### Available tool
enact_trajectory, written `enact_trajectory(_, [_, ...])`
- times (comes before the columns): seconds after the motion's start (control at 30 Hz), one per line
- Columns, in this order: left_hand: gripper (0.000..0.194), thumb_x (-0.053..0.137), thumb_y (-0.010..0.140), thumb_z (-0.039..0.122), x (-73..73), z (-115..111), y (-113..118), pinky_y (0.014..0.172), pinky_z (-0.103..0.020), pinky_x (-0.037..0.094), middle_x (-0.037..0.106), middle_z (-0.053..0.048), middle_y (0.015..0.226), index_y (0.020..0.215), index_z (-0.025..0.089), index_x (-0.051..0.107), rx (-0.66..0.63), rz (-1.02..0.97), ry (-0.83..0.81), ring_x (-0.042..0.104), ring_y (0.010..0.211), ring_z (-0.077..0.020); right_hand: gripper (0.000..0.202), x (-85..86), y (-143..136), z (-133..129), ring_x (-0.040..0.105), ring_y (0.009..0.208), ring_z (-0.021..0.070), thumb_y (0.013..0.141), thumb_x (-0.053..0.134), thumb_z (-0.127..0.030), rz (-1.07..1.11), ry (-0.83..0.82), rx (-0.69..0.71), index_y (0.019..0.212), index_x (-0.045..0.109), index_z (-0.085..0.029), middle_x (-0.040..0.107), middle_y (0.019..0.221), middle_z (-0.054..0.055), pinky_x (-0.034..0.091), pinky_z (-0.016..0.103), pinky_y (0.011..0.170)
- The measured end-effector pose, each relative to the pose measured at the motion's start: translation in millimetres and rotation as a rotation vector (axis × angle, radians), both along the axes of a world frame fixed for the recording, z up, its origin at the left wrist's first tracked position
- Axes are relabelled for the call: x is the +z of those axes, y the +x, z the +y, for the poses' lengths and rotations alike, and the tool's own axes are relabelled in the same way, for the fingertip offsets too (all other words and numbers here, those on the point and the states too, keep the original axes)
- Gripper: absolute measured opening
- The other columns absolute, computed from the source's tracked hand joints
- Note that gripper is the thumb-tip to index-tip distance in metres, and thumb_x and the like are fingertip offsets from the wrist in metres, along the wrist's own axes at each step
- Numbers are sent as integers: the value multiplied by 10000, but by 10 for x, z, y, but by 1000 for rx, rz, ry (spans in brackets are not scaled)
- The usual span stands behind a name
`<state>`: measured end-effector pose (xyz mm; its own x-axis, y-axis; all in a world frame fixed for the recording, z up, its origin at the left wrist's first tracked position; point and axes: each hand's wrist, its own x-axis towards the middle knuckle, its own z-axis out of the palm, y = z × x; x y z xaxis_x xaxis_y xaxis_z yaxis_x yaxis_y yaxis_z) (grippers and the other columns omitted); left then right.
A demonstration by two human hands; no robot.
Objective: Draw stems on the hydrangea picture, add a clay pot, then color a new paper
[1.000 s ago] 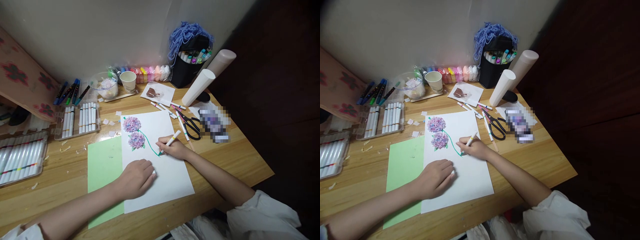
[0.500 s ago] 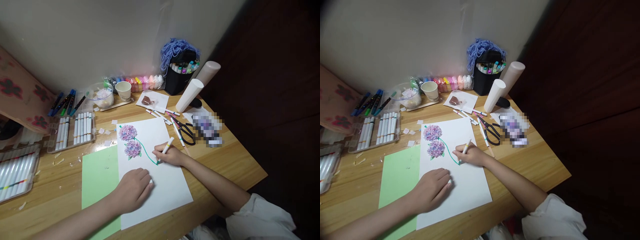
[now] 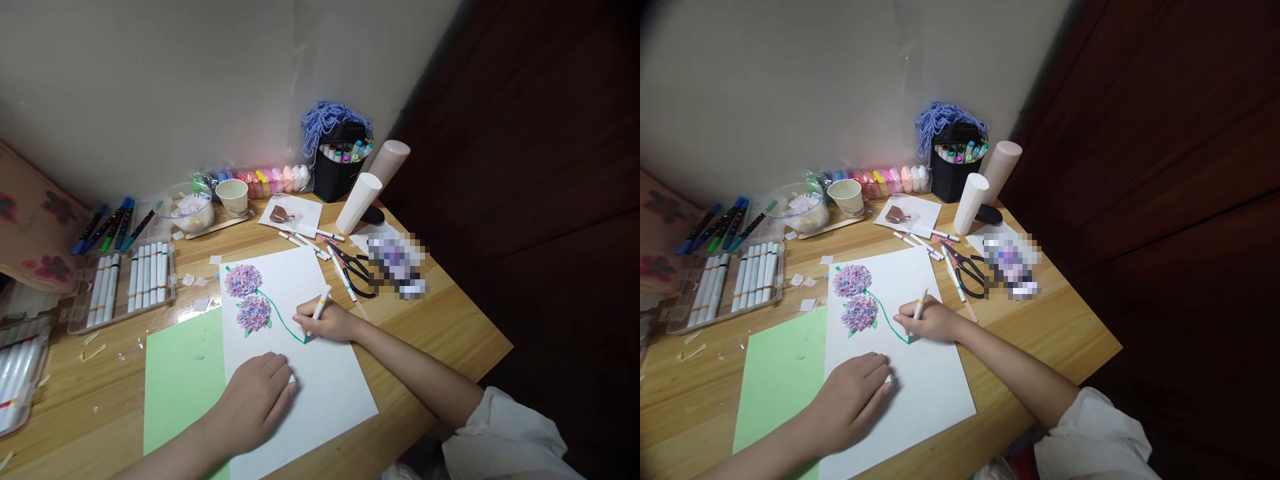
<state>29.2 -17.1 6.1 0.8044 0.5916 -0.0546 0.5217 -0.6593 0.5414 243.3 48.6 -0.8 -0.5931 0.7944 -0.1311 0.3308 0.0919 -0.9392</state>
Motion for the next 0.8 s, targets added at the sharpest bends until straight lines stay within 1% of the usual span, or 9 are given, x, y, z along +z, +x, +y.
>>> enact_trajectory(0.3, [269, 279, 971, 243, 21, 2, 11, 614, -306, 357, 512, -29, 758, 763, 190, 441, 5, -4, 4, 457, 680, -173, 384, -14, -7, 0, 382, 526, 88, 892, 450, -369, -15, -20, -20, 561, 414, -178, 393, 521, -58, 288, 216, 494])
enact_trajectory(0.4, [269, 280, 970, 244, 17, -2, 9, 617, -307, 357, 514, -31, 763, 763, 190, 442, 5, -6, 5, 457, 682, -174, 414, -26, -3, -9, 368, 520, 84, 891, 456, -400, 18, -14, -10, 546, 392, -178, 391, 519, -58, 284, 215, 494])
enact_trajectory(0.5, [264, 284, 968, 244, 12, -7, 8, 623, -311, 356, 514, -30, 770, 763, 190, 441, 1, -3, -9, 456, 688, -177, 416, -59, 10, -6, 404, 484, 85, 881, 466, -466, 84, -106, -64, 586, 463, -173, 418, 500, -57, 301, 210, 470])
enact_trajectory(0.57, [260, 284, 967, 241, 14, -10, 8, 625, -312, 355, 513, -29, 774, 766, 190, 440, 3, -2, -18, 454, 692, -178, 393, -77, 21, 13, 443, 482, 92, 869, 481, -501, 158, -155, -144, 660, 522, -170, 457, 515, -52, 331, 209, 471])
enact_trajectory(0.63, [257, 283, 967, 239, 19, -13, 9, 624, -311, 354, 514, -29, 777, 768, 190, 439, 6, 0, -19, 452, 690, -177, 340, -74, 31, 48, 489, 541, 101, 849, 531, -484, 225, -118, -244, 726, 551, -168, 511, 585, -34, 374, 215, 517])
enact_trajectory(0.7, [258, 282, 966, 240, 26, -14, 8, 624, -309, 353, 516, -29, 777, 768, 190, 439, 5, 3, -10, 451, 688, -176, 253, -45, 37, 95, 535, 664, 119, 821, 597, -420, 239, -31, -330, 777, 566, -172, 560, 700, -10, 410, 228, 602])
enact_trajectory(0.8, [264, 277, 968, 249, 35, -15, 3, 631, -308, 354, 520, -31, 776, 768, 191, 440, 3, 8, 8, 452, 686, -174, 161, 10, 25, 195, 558, 843, 154, 796, 633, -322, 176, 49, -359, 862, 572, -189, 599, 862, 18, 430, 265, 727])
